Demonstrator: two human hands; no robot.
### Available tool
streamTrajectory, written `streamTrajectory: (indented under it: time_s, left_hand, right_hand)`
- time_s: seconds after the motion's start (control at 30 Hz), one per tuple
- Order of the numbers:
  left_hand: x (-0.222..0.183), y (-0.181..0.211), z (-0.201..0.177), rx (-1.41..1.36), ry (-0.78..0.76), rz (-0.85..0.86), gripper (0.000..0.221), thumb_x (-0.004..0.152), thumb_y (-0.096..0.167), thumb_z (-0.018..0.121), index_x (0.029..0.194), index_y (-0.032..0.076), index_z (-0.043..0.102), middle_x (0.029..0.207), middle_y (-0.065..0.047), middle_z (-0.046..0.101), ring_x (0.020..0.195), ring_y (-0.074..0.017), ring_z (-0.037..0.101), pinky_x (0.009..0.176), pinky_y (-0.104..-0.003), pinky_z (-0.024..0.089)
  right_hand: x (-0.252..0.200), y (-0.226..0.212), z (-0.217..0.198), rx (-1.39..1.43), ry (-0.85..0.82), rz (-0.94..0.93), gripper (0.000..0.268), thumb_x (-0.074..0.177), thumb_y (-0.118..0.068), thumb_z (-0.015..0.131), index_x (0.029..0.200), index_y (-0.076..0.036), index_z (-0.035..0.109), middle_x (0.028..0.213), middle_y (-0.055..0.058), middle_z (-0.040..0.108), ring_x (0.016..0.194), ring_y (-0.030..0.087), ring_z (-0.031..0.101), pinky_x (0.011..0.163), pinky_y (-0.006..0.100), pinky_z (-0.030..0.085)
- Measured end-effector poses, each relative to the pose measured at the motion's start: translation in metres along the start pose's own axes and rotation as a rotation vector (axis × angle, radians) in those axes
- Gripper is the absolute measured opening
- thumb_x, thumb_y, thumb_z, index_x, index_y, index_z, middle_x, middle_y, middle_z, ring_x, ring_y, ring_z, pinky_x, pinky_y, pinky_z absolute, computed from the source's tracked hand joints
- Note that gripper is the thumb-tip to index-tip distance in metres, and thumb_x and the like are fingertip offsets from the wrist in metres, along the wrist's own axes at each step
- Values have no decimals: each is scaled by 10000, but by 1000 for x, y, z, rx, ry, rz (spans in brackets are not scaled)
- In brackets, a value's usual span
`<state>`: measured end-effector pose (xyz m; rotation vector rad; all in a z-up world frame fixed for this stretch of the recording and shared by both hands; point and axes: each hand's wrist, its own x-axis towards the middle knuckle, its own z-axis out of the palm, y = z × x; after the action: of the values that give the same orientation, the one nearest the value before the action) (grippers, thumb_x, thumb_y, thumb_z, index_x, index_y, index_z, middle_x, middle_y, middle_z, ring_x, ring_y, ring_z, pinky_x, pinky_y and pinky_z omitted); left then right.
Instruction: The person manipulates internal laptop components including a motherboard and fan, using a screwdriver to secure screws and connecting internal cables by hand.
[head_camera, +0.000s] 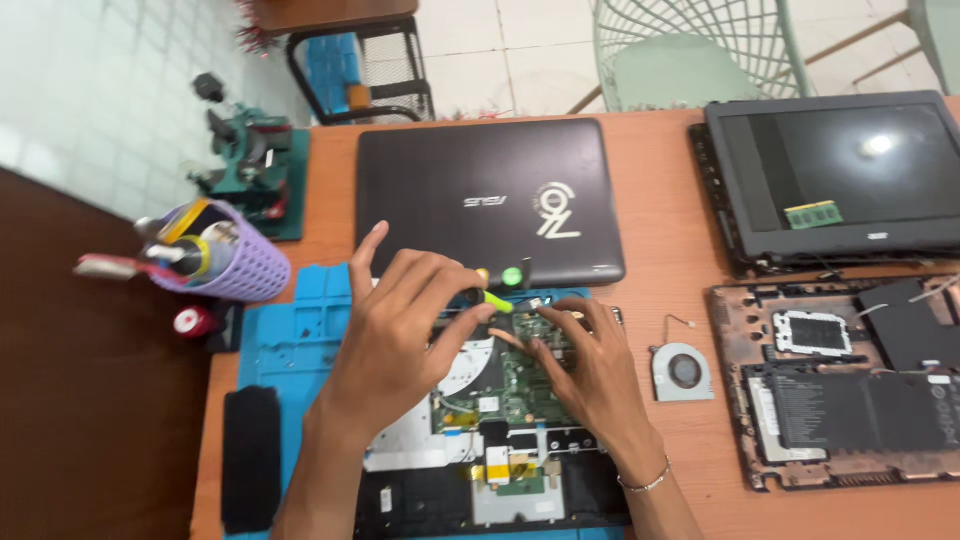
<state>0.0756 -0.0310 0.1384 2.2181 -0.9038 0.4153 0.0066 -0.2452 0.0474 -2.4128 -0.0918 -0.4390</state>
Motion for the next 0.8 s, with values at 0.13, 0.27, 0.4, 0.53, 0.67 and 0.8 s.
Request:
streamTrajectory:
  time_s: [0.13,0.27,0.4,0.53,0.67,0.8]
  left_hand:
    - [-32,-14,-29,-33,71,-98,172,875,162,775,1002,90,682,970,-33,705,984,-224,673,1180,-553,295]
    - [-69,-34,-51,-21,176,-177,157,902,144,769,999,70,669,958,-59,704,974,-252,675,1106,-481,416]
    - [-105,-54,-65,-34,252,-274,158,909,139,758,996,54,656,979,-80,718,990,-275,678,1004,-426,465]
    - [-136,-72,-72,-20,263,-378,155,937,146,728,1042,49,667,965,-76,733,964,-259,691,960,-405,490]
    - [-159,-82,-73,-98,277,-465,151,976,167,685,1073,52,672,1012,-74,761,1012,-259,704,909,-392,534]
    - [-171,-88,-69,-211,253,-565,182,992,189,649,1097,41,661,1029,-79,780,1012,-254,729,884,-376,565]
  right_hand:
    - [-2,-24,13,-40,-50,-70,352,816,-139,787,1150,-51,715,1169,109,652,1047,293,630,893,417,527]
    - [-4,-51,31,-2,-101,-95,348,817,-144,791,1146,-62,712,1160,102,653,1065,291,621,897,421,523]
    - [-3,-75,54,-8,-164,-140,330,815,-146,793,1117,-47,702,1153,98,658,1079,295,613,925,428,508]
    - [-2,-92,77,22,-179,-227,352,811,-141,789,1141,-48,706,1131,104,651,1057,300,609,914,424,503]
    - [-2,-105,98,13,-245,-187,340,804,-145,801,1120,-53,718,1079,107,654,970,299,597,843,418,506]
    - [-3,-114,112,24,-284,-178,331,806,-155,803,1113,-58,726,1024,108,651,932,309,579,817,420,500]
